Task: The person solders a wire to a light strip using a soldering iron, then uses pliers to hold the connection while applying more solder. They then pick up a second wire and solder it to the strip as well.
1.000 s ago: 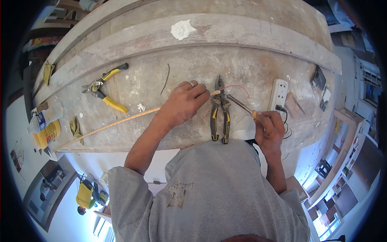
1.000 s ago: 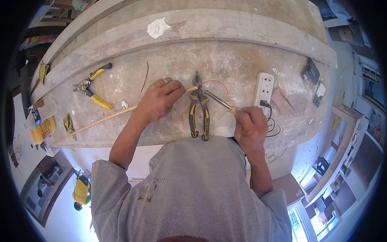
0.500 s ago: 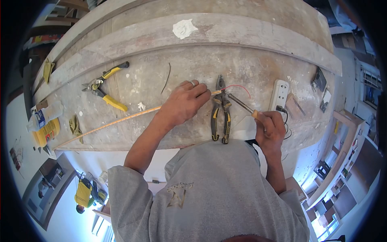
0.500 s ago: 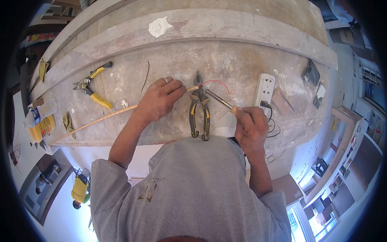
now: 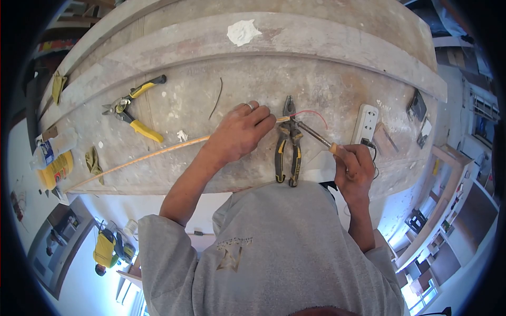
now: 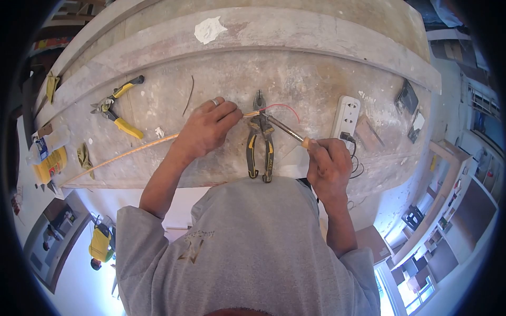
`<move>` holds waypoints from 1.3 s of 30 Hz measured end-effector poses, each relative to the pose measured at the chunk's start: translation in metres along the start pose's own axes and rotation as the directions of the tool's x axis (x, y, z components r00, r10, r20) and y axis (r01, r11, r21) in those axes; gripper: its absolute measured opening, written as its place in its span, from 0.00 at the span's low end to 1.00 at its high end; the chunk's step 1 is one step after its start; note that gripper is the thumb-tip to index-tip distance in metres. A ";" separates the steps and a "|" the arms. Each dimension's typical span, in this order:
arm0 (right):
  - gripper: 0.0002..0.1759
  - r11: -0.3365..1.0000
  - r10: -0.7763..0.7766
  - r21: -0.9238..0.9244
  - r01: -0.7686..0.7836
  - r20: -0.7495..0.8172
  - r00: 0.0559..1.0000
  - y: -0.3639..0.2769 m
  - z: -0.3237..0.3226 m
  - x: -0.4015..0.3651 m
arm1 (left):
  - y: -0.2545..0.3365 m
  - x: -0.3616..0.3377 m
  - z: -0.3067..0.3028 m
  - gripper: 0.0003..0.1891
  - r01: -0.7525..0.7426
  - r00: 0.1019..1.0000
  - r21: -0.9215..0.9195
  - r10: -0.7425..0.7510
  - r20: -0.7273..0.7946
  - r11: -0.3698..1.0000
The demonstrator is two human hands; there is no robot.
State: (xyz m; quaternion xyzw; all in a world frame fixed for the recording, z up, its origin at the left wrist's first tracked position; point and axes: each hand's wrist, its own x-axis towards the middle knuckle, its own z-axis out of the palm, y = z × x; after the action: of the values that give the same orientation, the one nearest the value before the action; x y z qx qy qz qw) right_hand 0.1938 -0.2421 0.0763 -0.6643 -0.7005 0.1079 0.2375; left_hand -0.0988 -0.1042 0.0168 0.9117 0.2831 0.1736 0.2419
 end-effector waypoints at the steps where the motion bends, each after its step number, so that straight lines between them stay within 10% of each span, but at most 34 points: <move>1: 0.18 1.000 -0.005 -0.006 0.005 0.003 1.000 0.000 -0.001 0.000 | 0.000 0.000 0.000 0.22 0.001 1.000 -0.002 -0.001 -0.001 1.000; 39: 0.19 0.986 0.106 0.125 -0.108 0.019 0.994 0.000 0.006 -0.006 | 0.002 0.002 -0.002 0.12 0.017 1.000 -0.027 -0.016 0.007 0.999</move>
State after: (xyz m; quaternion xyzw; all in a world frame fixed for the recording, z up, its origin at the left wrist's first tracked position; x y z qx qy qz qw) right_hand 0.1912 -0.2474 0.0700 -0.6839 -0.6570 0.1685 0.2686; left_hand -0.0970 -0.1037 0.0202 0.9065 0.2874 0.1726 0.2567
